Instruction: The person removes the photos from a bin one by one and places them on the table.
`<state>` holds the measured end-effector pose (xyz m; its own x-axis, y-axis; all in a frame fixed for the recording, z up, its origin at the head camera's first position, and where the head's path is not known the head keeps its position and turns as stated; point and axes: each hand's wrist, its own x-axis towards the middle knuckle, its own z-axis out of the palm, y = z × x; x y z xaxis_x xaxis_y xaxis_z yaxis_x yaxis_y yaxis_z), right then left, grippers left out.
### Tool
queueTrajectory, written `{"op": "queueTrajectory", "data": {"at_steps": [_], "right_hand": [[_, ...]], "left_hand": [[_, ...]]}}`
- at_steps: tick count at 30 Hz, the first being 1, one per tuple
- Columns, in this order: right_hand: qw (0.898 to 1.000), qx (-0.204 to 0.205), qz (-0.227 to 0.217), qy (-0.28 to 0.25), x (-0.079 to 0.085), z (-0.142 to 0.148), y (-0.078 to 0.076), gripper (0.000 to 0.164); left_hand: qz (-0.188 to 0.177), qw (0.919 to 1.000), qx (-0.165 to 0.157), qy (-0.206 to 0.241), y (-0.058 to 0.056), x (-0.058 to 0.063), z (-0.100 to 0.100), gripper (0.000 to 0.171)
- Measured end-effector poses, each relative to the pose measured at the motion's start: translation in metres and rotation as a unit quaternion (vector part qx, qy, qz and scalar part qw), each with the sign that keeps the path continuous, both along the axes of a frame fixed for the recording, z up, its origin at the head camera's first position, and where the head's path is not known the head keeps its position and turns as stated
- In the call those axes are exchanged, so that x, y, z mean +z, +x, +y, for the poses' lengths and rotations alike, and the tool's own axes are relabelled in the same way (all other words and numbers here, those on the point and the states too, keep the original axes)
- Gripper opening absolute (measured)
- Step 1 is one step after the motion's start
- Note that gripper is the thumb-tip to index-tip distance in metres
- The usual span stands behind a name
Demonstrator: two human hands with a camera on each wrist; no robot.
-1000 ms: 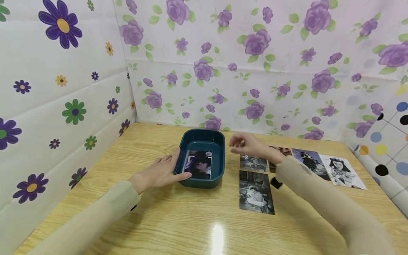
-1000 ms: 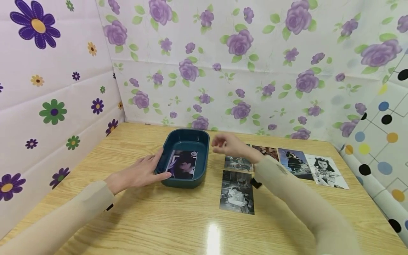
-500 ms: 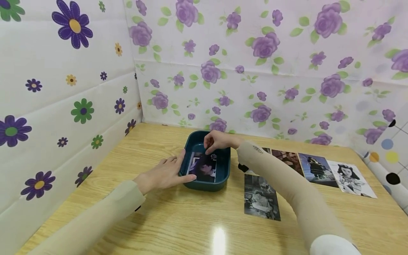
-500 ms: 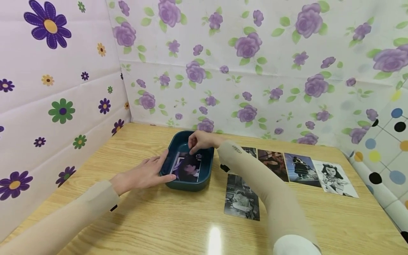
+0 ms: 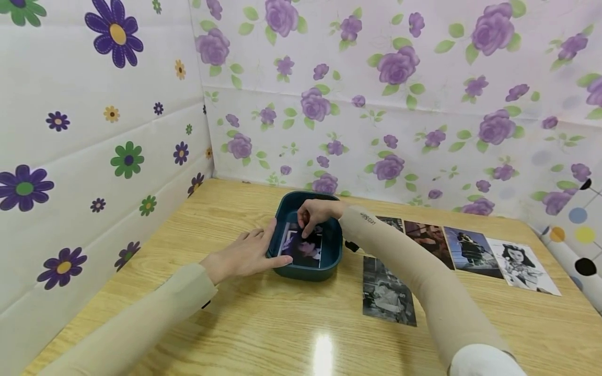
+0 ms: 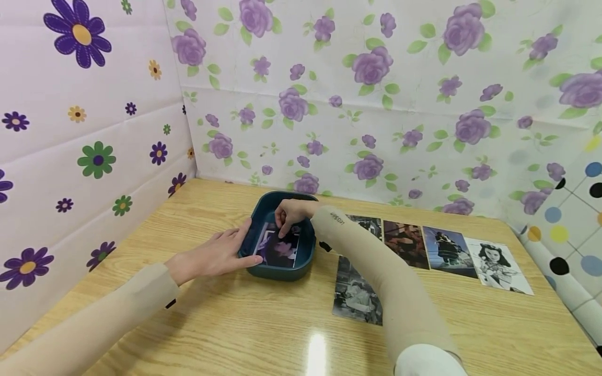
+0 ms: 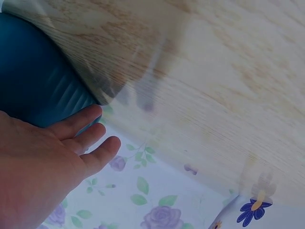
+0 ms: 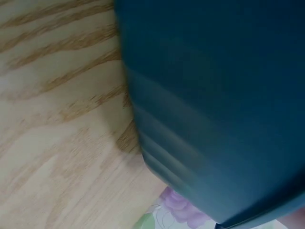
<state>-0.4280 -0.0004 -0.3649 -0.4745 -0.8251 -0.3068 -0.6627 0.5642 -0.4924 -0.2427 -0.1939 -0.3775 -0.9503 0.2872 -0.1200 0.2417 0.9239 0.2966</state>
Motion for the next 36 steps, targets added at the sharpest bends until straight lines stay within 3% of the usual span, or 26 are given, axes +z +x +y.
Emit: {"op": "queueTrajectory", "data": {"at_steps": [12,22,30,36], "right_hand": [[0.997,-0.027,0.042,0.054,-0.006,-0.004,0.002,0.033],[0.993,-0.027,0.11,0.028,-0.002,-0.003,0.009,0.033],[0.993,-0.042,0.096,-0.047,0.02,0.009,0.012,0.022],[0.99,-0.049,0.09,-0.099,0.057,0.033,0.012,0.023]], "left_hand": [[0.001,1.0,0.0,0.009,-0.001,-0.001,0.0,0.112],[-0.004,0.9999,0.002,0.012,-0.001,-0.001,0.0,0.112],[-0.002,1.0,0.003,0.005,-0.001,-0.003,0.001,0.114],[0.006,1.0,0.002,0.001,-0.001,-0.002,0.002,0.113]]}}
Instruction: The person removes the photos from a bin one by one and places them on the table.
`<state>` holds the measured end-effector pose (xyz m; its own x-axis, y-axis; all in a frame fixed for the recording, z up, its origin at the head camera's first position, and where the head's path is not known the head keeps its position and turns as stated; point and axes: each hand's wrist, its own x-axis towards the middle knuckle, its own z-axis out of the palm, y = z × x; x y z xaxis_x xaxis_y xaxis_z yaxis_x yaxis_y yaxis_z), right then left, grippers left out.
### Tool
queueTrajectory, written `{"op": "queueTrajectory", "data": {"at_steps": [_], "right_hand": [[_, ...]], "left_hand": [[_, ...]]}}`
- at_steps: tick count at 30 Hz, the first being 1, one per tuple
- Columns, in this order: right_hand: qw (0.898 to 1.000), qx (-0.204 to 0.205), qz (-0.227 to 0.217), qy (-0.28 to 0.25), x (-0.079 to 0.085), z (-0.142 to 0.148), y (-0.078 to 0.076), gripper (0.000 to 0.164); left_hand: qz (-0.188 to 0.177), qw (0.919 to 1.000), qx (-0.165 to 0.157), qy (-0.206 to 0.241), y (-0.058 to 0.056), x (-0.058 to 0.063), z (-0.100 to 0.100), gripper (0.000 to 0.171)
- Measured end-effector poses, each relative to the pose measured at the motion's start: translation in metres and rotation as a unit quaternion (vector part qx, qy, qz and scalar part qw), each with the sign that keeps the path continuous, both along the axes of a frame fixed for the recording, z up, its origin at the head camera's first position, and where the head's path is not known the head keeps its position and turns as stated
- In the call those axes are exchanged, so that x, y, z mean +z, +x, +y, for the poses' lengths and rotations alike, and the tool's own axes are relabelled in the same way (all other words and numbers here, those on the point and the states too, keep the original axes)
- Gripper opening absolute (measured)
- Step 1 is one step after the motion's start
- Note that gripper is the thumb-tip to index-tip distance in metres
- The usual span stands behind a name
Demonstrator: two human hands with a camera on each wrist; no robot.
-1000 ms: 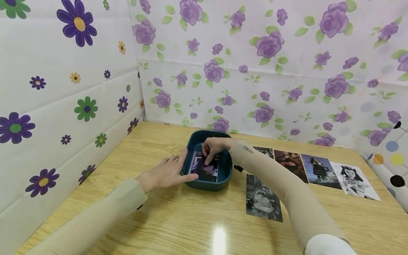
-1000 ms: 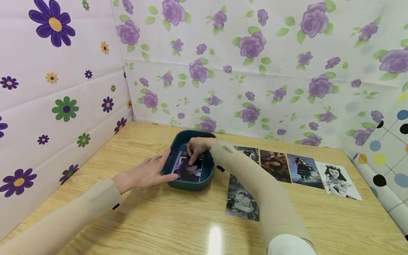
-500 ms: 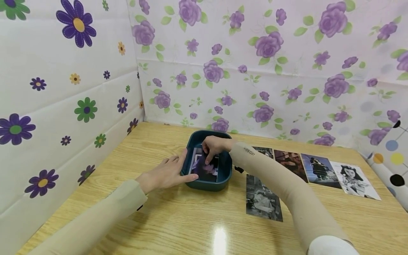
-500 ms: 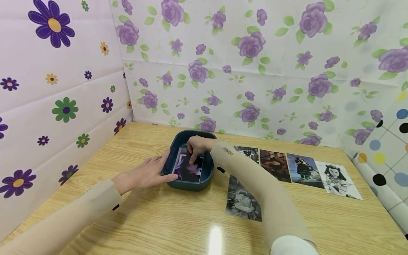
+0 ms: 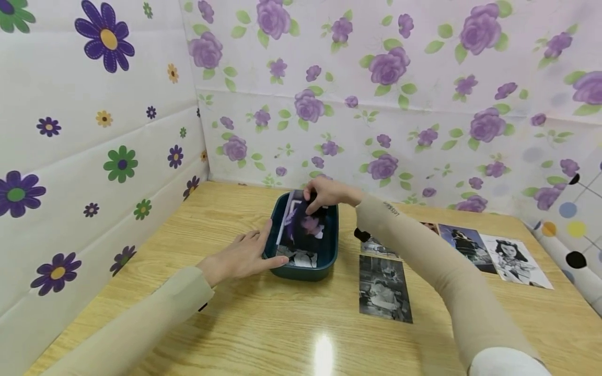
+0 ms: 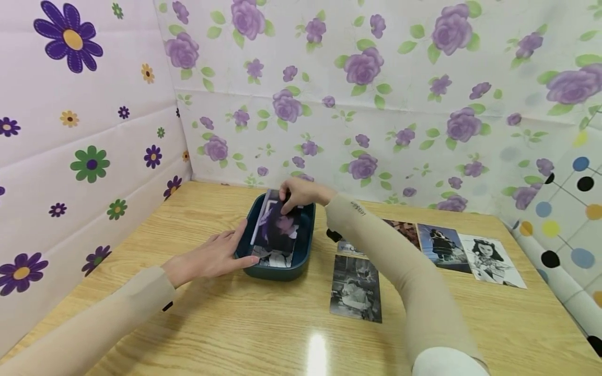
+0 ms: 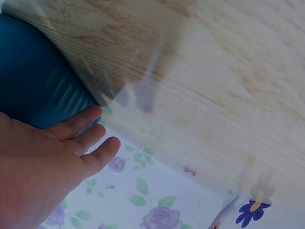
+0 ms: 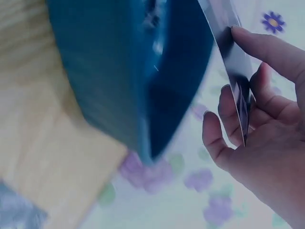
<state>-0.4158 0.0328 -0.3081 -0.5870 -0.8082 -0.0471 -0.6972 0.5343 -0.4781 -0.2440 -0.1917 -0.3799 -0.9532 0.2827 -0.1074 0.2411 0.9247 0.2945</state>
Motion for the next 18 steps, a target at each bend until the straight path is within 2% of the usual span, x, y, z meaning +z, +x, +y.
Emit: {"op": "queueTrajectory", "data": {"at_steps": [5,9,13,18], "right_hand": [[0.999,-0.013,-0.029,-0.029,0.026,0.04,0.001,0.025],[0.998,-0.033,-0.051,-0.032,0.034,0.087,0.008,0.029],[0.998,-0.031,-0.06,-0.013,0.03,0.142,0.025,0.029],[0.995,-0.038,-0.094,0.013,0.009,0.208,0.051,0.029]], "left_hand": [[0.013,0.9999,0.0,-0.004,0.0,-0.001,-0.001,0.114],[0.012,0.9999,-0.001,-0.006,0.0,-0.001,-0.001,0.114],[0.009,0.9999,-0.001,-0.006,-0.002,-0.002,0.0,0.115],[0.011,0.9999,-0.001,-0.004,-0.003,-0.002,0.001,0.115]]}}
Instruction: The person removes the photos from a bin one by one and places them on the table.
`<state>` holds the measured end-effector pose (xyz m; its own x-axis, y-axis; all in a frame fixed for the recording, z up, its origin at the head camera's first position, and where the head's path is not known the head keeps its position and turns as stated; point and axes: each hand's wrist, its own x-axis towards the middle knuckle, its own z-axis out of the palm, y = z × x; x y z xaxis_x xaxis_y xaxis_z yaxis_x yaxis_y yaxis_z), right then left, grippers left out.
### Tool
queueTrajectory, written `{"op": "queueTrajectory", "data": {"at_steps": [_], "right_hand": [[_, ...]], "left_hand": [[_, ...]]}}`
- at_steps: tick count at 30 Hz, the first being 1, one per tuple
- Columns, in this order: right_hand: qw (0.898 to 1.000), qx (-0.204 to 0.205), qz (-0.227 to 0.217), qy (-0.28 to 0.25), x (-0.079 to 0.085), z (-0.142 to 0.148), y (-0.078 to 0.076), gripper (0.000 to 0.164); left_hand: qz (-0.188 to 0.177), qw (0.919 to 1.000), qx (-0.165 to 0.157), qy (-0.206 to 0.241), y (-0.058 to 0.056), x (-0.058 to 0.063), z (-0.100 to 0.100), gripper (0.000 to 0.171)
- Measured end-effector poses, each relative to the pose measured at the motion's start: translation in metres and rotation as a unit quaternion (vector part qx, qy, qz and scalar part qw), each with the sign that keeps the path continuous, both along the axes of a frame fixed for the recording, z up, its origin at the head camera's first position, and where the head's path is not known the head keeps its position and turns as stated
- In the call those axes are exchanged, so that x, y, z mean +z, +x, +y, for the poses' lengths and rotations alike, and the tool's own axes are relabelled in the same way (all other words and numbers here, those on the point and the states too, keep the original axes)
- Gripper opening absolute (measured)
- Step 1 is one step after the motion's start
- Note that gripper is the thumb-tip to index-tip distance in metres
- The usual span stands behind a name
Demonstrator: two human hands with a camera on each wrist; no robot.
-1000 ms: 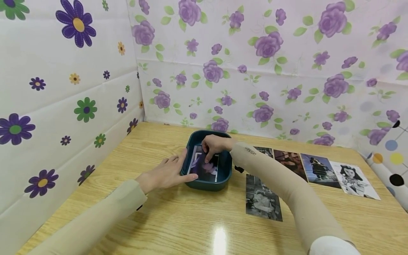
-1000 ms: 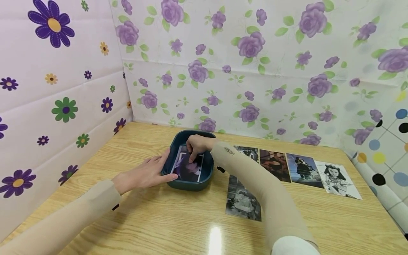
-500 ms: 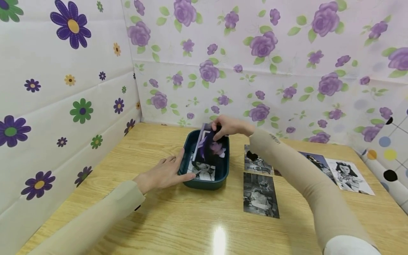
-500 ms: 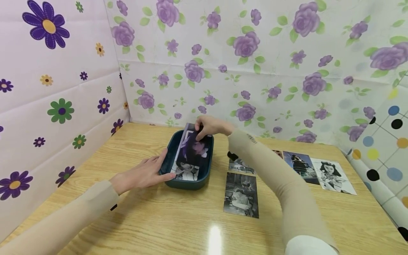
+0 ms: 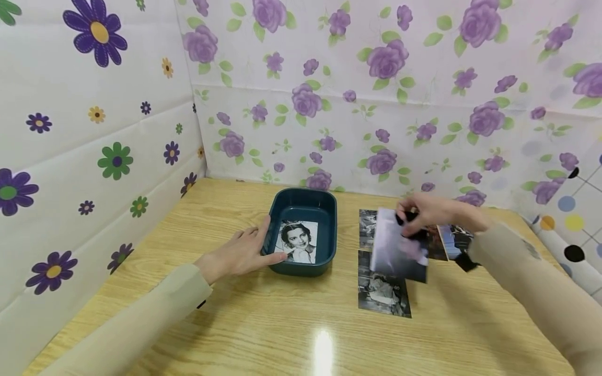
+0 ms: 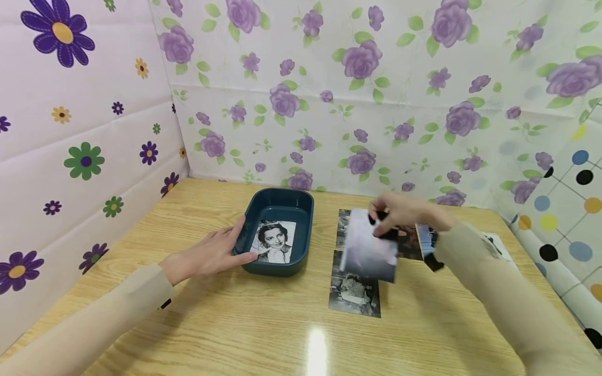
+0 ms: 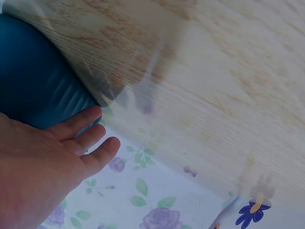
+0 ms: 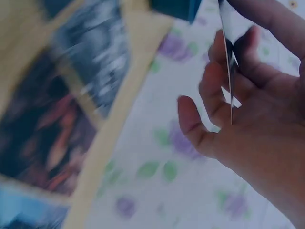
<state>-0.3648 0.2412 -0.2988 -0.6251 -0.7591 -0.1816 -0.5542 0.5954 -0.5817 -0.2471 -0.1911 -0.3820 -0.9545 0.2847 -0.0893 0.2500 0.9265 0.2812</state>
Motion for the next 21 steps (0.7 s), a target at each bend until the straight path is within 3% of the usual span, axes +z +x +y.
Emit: {"op": "queueTrajectory", "data": {"at_steps": [3,10,16,21], "right_hand": [[0.999,0.005,-0.005,0.036,-0.014,0.03,0.015,0.031],[0.994,0.006,-0.096,0.051,-0.044,0.064,0.038,0.032],[0.999,0.012,-0.019,0.048,-0.071,0.067,0.043,0.028],[0.998,0.0,0.046,0.037,-0.083,0.063,0.047,0.027]], "left_hand": [[0.0,1.0,0.0,-0.001,0.0,0.0,-0.001,0.115],[0.001,1.0,0.0,-0.002,-0.001,-0.001,0.001,0.115],[0.0,1.0,-0.002,0.003,0.0,-0.002,0.001,0.115],[0.003,1.0,0.004,0.007,0.002,-0.001,-0.001,0.115]]}}
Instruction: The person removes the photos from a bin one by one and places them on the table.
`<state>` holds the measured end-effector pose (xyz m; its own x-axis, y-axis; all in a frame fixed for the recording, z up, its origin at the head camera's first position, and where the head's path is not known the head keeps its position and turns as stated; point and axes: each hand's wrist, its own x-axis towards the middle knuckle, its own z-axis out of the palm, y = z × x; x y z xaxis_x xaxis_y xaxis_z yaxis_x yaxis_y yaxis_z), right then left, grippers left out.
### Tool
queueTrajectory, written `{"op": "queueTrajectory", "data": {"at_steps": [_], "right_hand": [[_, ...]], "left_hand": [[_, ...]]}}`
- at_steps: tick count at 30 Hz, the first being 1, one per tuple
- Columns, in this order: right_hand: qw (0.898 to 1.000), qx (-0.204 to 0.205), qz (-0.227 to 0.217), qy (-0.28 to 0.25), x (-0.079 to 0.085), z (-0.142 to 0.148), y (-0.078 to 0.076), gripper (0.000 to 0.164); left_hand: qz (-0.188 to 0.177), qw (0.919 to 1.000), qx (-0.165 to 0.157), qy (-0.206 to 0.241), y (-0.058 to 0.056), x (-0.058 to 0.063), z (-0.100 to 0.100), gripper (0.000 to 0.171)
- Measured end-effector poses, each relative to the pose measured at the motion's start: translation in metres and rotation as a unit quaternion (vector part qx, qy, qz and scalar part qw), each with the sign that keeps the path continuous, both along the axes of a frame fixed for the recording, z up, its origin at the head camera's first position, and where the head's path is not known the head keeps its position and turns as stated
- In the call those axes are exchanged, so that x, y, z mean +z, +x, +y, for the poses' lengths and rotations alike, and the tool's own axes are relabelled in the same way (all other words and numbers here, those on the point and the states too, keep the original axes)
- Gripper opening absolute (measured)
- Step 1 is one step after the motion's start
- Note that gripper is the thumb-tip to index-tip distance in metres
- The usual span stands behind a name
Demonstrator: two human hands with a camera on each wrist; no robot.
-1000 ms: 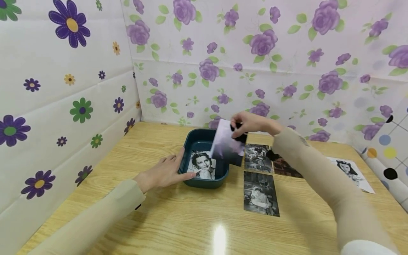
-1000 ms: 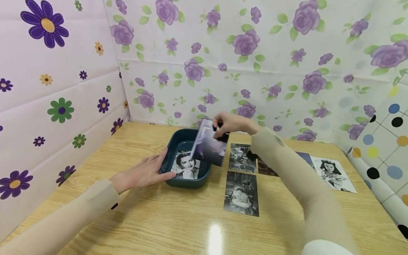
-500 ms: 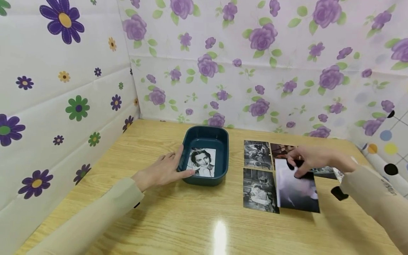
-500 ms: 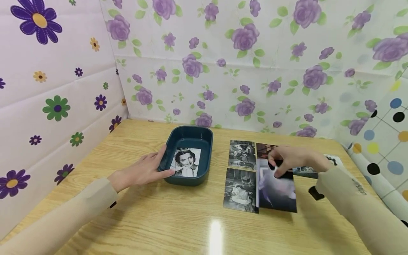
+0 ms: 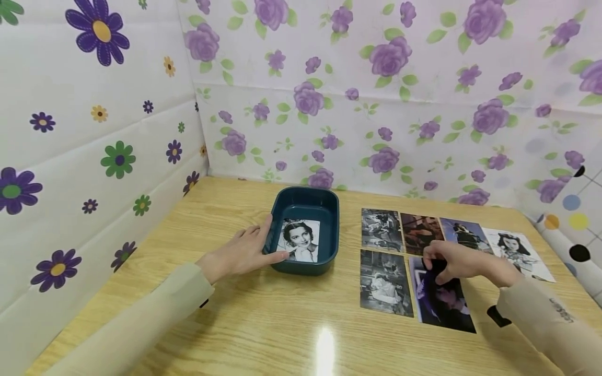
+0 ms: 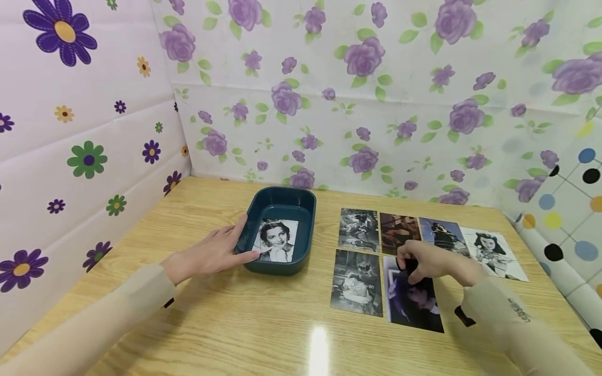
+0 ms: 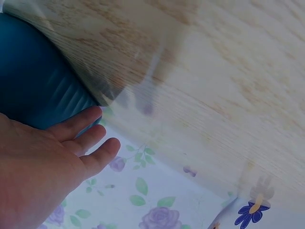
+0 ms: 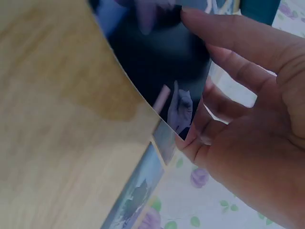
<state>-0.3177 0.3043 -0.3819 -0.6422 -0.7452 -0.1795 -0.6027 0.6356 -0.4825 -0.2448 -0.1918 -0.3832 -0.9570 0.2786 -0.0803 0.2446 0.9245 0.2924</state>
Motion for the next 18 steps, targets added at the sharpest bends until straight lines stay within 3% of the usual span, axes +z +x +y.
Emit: {"op": "queueTrajectory", "data": {"at_steps": [4,9,11,14,18], "right_hand": [[0.998,0.005,0.068,0.0,-0.003,-0.003,0.006,0.026],[0.987,0.005,0.154,0.048,-0.001,-0.009,0.011,0.028],[0.985,0.011,0.17,0.032,0.0,-0.014,0.009,0.028],[0.985,0.021,0.17,-0.03,0.006,-0.029,0.003,0.022],[0.985,0.031,0.101,-0.139,0.028,-0.065,-0.008,0.011]], "left_hand": [[-0.001,1.0,-0.002,-0.002,-0.001,0.001,0.0,0.114],[-0.003,1.0,-0.001,-0.004,-0.001,0.002,0.0,0.114],[-0.003,1.0,-0.002,-0.005,-0.002,0.002,0.0,0.114],[-0.004,1.0,-0.001,-0.005,-0.002,0.002,0.001,0.115],[-0.004,1.0,0.003,-0.006,-0.001,0.001,0.001,0.115]]}}
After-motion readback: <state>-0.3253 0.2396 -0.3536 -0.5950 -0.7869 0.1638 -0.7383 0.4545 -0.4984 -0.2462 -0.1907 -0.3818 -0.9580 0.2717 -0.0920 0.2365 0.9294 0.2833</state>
